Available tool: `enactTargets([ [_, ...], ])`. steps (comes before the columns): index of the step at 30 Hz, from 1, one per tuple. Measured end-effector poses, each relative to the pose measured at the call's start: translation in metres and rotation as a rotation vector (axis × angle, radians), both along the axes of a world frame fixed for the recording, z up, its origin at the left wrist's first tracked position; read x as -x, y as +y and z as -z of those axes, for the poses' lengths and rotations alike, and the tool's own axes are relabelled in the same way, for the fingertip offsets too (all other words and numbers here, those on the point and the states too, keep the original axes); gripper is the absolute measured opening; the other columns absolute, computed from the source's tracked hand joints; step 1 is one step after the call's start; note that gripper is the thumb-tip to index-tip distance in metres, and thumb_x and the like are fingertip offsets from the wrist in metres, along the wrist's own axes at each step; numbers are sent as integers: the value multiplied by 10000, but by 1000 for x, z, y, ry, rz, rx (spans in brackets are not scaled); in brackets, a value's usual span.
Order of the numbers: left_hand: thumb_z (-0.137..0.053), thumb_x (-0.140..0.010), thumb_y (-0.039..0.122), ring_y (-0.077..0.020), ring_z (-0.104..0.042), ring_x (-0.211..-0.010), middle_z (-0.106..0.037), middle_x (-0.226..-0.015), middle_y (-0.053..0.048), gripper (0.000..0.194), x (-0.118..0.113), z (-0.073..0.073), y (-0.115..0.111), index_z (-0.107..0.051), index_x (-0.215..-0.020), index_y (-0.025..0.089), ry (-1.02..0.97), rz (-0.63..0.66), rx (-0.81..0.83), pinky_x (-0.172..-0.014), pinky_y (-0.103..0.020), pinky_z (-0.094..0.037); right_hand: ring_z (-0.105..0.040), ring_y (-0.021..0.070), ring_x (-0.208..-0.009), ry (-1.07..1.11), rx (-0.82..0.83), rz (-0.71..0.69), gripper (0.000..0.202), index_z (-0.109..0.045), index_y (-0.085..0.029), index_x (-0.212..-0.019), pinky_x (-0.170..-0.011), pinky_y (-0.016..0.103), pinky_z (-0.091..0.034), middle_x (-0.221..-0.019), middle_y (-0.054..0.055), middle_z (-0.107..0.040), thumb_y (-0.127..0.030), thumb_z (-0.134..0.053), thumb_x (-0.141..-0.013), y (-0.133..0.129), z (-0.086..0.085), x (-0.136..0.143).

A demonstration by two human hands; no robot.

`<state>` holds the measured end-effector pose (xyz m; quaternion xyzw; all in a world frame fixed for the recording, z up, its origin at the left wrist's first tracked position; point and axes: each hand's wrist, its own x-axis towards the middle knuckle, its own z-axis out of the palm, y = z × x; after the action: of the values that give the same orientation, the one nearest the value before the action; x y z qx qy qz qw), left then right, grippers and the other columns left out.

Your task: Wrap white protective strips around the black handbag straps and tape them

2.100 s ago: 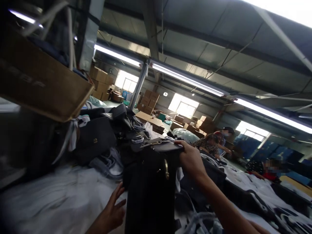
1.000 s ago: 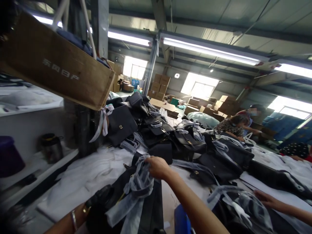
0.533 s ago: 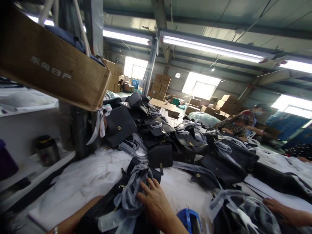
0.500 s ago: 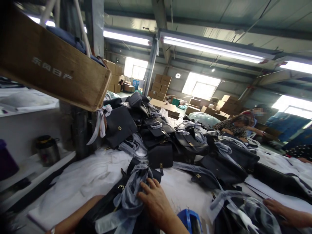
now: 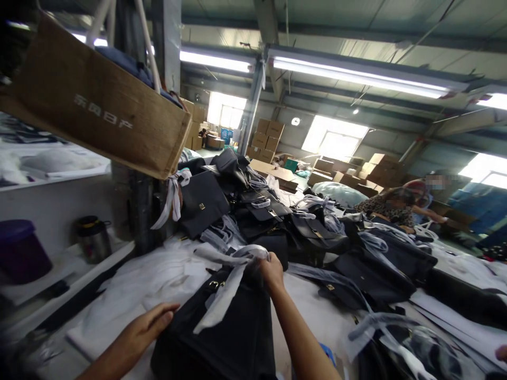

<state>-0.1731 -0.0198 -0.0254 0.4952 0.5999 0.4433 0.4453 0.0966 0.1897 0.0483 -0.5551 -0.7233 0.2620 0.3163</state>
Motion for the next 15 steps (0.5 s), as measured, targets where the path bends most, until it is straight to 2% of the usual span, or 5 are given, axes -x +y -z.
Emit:
enactTargets([
  [3,-546,-852,527,-298,-553,-1188,-626,-1272,-77,486,-5,-3,-4,-612,-1237,238,44,-1,-13,-1010,-399,-450,-613,199,-806,-69,-47,-83,256,-629,-191,-947,-717,268,-442,-842,15,-671,-224,-457,-762,-17,3,1],
  [6,-588,-835,468,-308,-528,-1217,-619,-1289,-50,427,-8,-9,-2,-637,-1217,283,143,6,-99,-1048,-408,-422,-613,209,-961,-166,-91,-230,386,-639,-244,-1050,-828,270,-445,-1034,22,-672,-147,-521,-696,-44,5,-7],
  [11,-582,-835,439,-306,-463,-1286,-582,-1340,-2,410,-18,-25,9,-626,-1232,346,246,54,-137,-1140,-421,-303,-445,223,-1283,-410,-119,-362,688,-447,-242,-1364,-1067,340,-356,-1385,77,-492,-124,-503,-689,-78,18,-33],
  [13,-576,-838,449,-301,-459,-1287,-583,-1338,11,409,-22,-32,13,-617,-1237,369,270,87,-137,-1143,-407,-294,-385,226,-1344,-449,-54,-375,767,-389,-254,-1415,-1112,352,-316,-1483,67,-386,-118,-501,-669,-89,24,-40],
  [15,-559,-849,457,-293,-497,-1242,-620,-1280,0,354,-24,-40,16,-654,-1178,367,300,161,-145,-1114,-378,-333,-405,220,-1339,-439,10,-425,788,-432,-287,-1392,-1115,338,-319,-1498,37,-374,-86,-481,-633,-97,28,-44],
])
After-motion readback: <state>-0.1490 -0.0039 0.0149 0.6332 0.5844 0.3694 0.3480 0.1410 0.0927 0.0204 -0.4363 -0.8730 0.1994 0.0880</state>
